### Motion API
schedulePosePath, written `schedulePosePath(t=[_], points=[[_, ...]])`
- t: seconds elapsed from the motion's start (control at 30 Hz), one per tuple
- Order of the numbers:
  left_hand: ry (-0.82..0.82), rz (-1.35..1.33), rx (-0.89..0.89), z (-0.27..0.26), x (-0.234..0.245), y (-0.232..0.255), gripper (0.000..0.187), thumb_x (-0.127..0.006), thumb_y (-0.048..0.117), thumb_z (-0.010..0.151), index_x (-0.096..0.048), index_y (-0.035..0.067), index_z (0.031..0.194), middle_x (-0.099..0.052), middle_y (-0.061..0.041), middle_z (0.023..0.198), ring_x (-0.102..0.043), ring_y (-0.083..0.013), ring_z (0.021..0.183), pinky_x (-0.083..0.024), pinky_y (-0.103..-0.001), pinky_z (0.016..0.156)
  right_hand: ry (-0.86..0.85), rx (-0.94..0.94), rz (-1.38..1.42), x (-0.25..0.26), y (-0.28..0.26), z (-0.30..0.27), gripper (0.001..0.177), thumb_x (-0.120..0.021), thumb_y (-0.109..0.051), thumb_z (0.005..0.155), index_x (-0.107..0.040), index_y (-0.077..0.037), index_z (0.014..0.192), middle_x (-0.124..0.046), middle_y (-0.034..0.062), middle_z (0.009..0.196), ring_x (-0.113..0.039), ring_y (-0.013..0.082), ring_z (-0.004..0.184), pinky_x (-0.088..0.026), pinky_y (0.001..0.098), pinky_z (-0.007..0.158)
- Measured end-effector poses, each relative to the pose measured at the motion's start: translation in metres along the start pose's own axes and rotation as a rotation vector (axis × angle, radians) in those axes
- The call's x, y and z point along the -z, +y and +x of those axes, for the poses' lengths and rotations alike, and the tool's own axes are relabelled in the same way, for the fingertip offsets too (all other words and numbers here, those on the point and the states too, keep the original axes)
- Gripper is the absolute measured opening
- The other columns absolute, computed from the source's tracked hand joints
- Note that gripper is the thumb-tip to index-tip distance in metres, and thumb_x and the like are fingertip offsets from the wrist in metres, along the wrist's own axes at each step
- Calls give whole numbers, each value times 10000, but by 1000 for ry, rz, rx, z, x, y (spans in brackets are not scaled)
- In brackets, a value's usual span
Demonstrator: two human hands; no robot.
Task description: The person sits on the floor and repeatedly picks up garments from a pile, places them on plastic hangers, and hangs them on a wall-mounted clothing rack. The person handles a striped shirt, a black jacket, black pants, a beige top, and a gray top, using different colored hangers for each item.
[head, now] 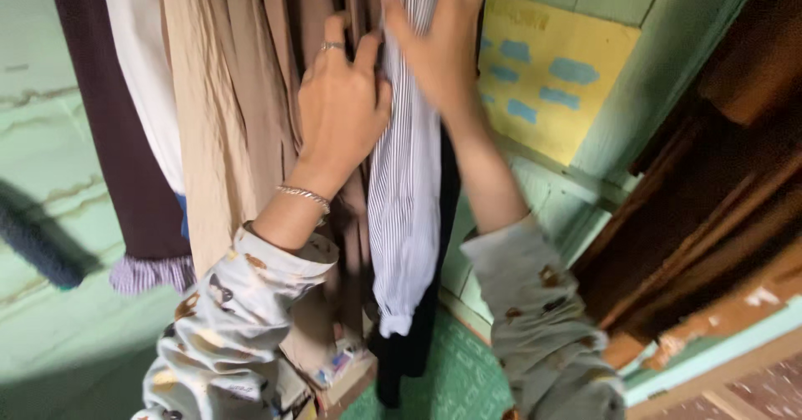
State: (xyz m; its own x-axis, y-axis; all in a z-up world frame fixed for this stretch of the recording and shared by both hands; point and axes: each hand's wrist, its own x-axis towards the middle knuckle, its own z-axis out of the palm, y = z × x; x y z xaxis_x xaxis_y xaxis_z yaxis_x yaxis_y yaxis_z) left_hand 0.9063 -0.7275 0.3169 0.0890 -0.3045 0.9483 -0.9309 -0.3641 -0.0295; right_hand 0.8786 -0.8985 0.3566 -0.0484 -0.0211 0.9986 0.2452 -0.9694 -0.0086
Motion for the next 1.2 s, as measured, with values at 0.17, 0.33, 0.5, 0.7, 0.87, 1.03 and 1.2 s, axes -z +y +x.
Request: schedulePosePath(t=[0.17,0.33,0.5,0.7,0.87,1.03,1.2], points=[[-268,-64,117,-59,37,10,419,-708,145,897,-609,33,1288,-550,-198,1301,-639,-412,1117,-540,-513,849,-83,-234,89,47,-55,-125,899,-766,-45,909,-242,-99,1637,-437,226,1502,-453,402,1400,-379,482,1233],[-484,-89,234,-126,59,30,391,-704,193,885,-637,72,1251,-538,-211,1332,-622,-435,1094,-520,-517,920,-176,-515,43,77,-79,-229,810,-722,-14,850,-341,-40,1564,-476,259,1447,-504,445,1337,-436,455,1144],[-608,-257,301,-189,91,51,345,-713,193,862,-669,95,1189,-533,-178,1394,-606,-416,1163,-509,-508,922,-139,-801,124,98,-99,-311,596,-711,-50,871,-481,-27,1420,-642,198,1267,-653,335,1118,-506,381,984],[-740,-695,607,-259,151,67,427,-646,54,858,-626,112,1281,-551,-88,1310,-715,-222,1008,-597,-347,858,24,-919,416,140,-145,-374,321,-757,-61,977,-621,9,1259,-678,70,1094,-619,170,996,-503,321,914],[-516,-692,839,-331,193,96,445,-641,11,889,-605,96,1324,-580,-45,1220,-641,-142,1006,-572,-299,825,215,-1176,735,185,-187,-404,351,-744,-62,929,-603,-39,1250,-640,7,1020,-582,73,879,-504,246,765],[-116,-976,1038,-384,216,162,373,-580,52,975,-589,92,1346,-582,-21,1169,-563,-104,996,-495,-271,862,131,-1245,853,245,-213,-418,275,-714,-47,954,-629,-63,1215,-660,14,1003,-613,83,882,-495,254,744],[91,-977,1187,-434,229,268,312,-577,106,979,-610,84,1288,-603,-6,1161,-574,-112,1009,-502,-286,865,-32,-1281,1000,316,-227,-441,269,-703,-47,947,-622,-73,1202,-661,-1,1005,-613,81,897,-494,270,771]])
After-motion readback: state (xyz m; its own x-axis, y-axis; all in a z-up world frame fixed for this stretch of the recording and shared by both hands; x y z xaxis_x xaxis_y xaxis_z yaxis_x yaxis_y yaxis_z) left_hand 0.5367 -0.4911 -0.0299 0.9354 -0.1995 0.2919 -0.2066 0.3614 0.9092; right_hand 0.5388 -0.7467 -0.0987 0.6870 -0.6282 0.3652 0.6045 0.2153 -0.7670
